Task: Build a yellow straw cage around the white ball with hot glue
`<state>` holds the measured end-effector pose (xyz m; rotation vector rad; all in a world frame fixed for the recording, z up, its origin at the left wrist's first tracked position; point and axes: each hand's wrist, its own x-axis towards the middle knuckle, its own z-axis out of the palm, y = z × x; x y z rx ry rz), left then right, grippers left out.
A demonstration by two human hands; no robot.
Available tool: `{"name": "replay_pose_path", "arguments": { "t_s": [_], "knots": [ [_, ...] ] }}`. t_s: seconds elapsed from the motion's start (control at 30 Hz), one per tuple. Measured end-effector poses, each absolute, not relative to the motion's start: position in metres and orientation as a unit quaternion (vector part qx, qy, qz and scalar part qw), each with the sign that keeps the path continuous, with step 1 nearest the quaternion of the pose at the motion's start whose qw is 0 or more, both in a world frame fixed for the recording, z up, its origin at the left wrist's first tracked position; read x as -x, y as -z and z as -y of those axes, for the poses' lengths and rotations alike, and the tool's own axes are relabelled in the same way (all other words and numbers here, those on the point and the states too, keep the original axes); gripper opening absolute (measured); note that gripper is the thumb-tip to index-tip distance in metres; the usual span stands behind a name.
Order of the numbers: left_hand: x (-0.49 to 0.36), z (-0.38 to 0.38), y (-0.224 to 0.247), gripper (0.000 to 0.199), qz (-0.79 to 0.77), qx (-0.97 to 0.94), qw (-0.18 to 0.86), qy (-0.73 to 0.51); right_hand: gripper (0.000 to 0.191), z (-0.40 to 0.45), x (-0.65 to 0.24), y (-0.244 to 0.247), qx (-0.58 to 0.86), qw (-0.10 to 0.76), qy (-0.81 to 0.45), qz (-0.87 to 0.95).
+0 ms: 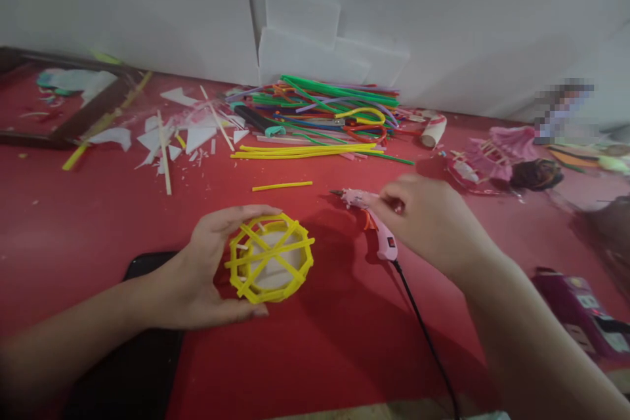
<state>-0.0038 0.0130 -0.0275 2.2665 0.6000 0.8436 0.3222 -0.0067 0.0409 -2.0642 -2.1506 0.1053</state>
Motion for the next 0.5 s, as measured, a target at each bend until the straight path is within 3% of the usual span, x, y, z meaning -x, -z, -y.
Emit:
{"name": "replay_pose_path", "arguments": {
  "t_s": [0.1,0.2,0.33,0.5],
  "knots": [
    [0.001,-0.016,0.033,0.105,-0.248,-0.852,0.283,-0.365,0.038,0.021,-0.337,-0.030,0.728,-0.052,-0.123,0.672],
    [0.000,-0.017,0.034,0.109,-0.258,-0.854,0.238,-0.384,0.028,0.026,-0.339,-0.017,0.727,-0.087,-0.138,0.667],
    [0.001,-0.016,0.029,0.104,-0.231,-0.863,0.227,-0.388,0.023,0.024,-0.333,-0.001,0.755,-0.027,-0.090,0.649],
    [0.002,-0.015,0.019,0.084,-0.149,-0.879,0.283,-0.353,0.024,0.022,-0.334,0.014,0.805,0.164,-0.105,0.560]
  ]
}}
